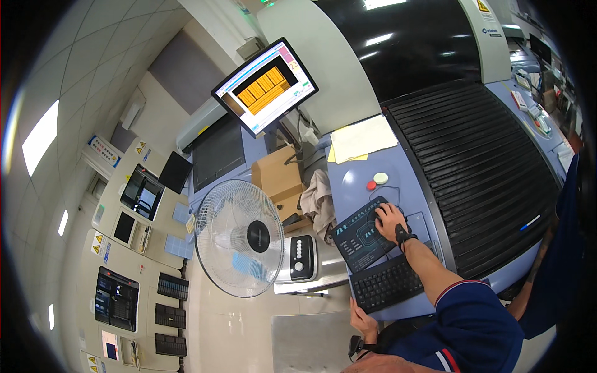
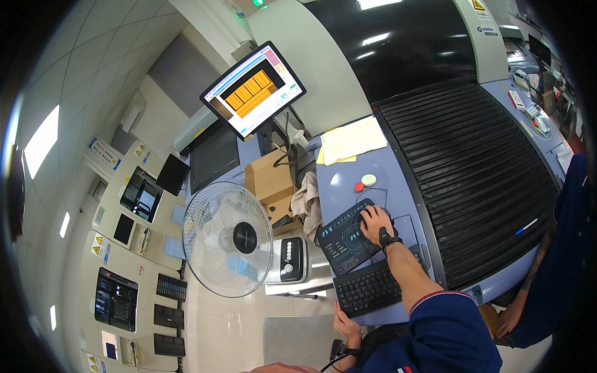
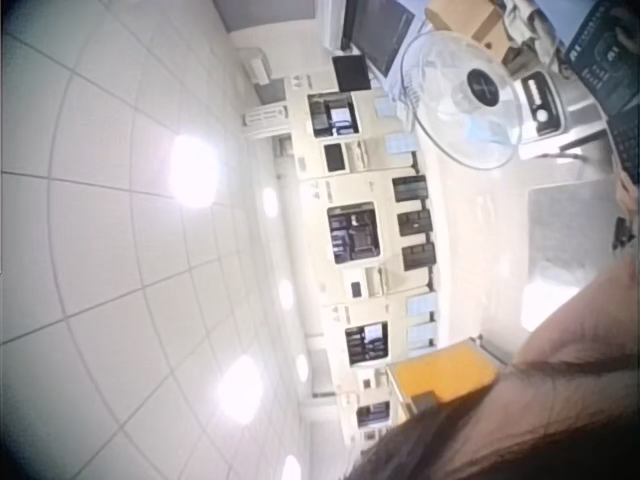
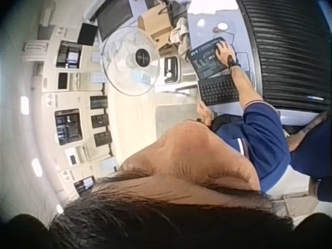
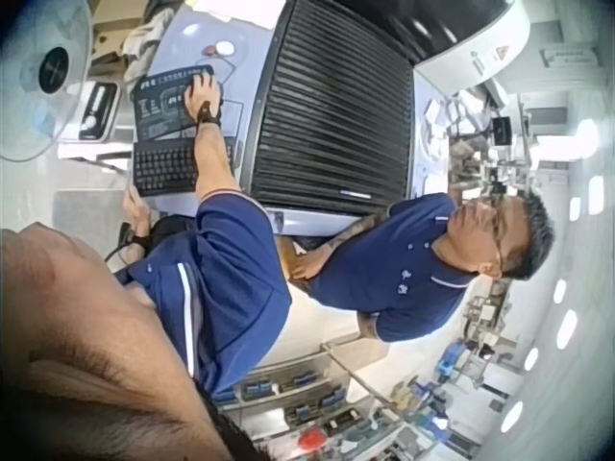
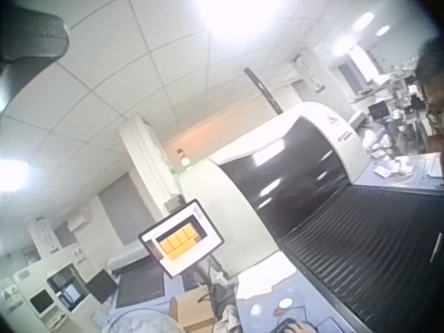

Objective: Operating an industrial screen printing or circuit board fabrication machine using a keyboard and mouse console.

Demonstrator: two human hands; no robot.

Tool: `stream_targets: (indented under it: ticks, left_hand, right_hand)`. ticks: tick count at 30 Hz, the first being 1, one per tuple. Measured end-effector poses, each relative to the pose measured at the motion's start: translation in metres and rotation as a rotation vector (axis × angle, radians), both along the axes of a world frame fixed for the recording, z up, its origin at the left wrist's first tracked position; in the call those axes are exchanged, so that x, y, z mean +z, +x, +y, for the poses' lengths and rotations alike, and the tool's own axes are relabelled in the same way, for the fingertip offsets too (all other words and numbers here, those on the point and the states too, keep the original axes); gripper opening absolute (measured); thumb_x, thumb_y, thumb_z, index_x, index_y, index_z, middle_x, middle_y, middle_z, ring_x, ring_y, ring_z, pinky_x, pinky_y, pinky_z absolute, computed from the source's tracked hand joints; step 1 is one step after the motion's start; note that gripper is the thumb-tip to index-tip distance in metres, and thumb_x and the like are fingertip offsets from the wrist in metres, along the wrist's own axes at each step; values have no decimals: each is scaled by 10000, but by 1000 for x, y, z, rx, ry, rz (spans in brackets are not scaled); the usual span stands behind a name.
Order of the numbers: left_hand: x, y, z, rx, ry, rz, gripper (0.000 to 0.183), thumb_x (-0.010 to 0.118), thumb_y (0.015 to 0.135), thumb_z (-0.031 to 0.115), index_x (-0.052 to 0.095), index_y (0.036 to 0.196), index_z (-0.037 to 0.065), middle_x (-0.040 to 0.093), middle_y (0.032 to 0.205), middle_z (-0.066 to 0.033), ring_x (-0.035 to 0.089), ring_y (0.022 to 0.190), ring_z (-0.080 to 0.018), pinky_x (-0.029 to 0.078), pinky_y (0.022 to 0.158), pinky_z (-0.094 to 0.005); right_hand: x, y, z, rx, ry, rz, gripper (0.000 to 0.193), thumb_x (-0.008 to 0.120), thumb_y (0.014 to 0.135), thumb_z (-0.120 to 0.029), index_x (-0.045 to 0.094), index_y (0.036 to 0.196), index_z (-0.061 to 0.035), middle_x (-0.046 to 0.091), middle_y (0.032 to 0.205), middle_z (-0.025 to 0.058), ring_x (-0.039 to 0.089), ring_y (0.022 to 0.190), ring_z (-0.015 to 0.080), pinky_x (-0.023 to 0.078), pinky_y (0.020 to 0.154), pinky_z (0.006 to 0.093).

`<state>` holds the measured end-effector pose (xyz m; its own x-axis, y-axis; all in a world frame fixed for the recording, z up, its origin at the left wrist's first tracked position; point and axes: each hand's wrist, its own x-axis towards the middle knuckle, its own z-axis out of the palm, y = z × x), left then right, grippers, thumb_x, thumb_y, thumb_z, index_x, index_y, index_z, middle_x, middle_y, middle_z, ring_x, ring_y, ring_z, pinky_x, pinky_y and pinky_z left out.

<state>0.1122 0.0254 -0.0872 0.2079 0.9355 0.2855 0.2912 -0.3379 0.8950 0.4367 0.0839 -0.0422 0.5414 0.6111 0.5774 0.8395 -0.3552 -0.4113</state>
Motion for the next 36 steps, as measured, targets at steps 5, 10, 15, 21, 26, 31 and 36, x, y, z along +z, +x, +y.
stream_targets:
  ticks: [5,10,15,21,26,31,36]
  left_hand:
    - [-1,-3,1,-28,-41,-35,504,407,1055,247,631,1321,-117,607,1395,-327,599,1287,-473,444,1114,-458]
    - [-4,-11,1,-129,-24,-38,541,408,1059,283,590,1375,-118,573,1436,-331,562,1338,-462,413,1142,-459]
    - [-10,-15,4,-126,30,-12,549,429,1055,295,587,1370,-127,571,1434,-334,571,1315,-489,422,1131,-465]
    - [-5,-11,-1,-116,-46,12,576,392,1076,331,584,1376,-122,579,1426,-330,547,1351,-462,388,1160,-456]
    - [-4,-10,1,-68,10,27,516,441,1041,269,620,1337,-114,597,1398,-336,579,1300,-497,435,1119,-477]
    - [-6,-7,-1,-78,7,10,523,453,1032,271,613,1337,-123,602,1389,-338,583,1295,-488,429,1124,-472]
    - [-5,-8,0,-69,29,2,528,455,1033,275,608,1337,-128,604,1382,-340,583,1293,-481,422,1130,-470]
  right_hand:
    - [-4,0,2,-10,3,-8,351,698,873,-187,642,1192,-52,601,1274,135,560,1225,347,506,1011,474]
    - [-2,5,0,-9,2,-12,346,693,874,-187,643,1194,-64,596,1279,133,562,1221,347,505,1008,473]
    - [4,-4,0,-8,19,-24,342,700,873,-188,637,1188,-70,597,1269,134,566,1201,350,520,978,467]
    - [2,0,-5,-24,23,-42,343,705,865,-179,635,1183,-70,597,1269,135,566,1199,351,517,980,467]
    - [-1,-2,2,-9,29,-23,367,714,842,-174,637,1185,-68,597,1272,132,565,1213,351,513,990,470]
    - [-7,3,0,-12,15,-8,374,709,866,-178,638,1218,-74,593,1311,133,556,1251,360,508,1014,482]
    - [-7,-1,4,-20,17,-8,388,708,886,-186,638,1250,-69,589,1342,138,543,1289,367,506,1034,486]
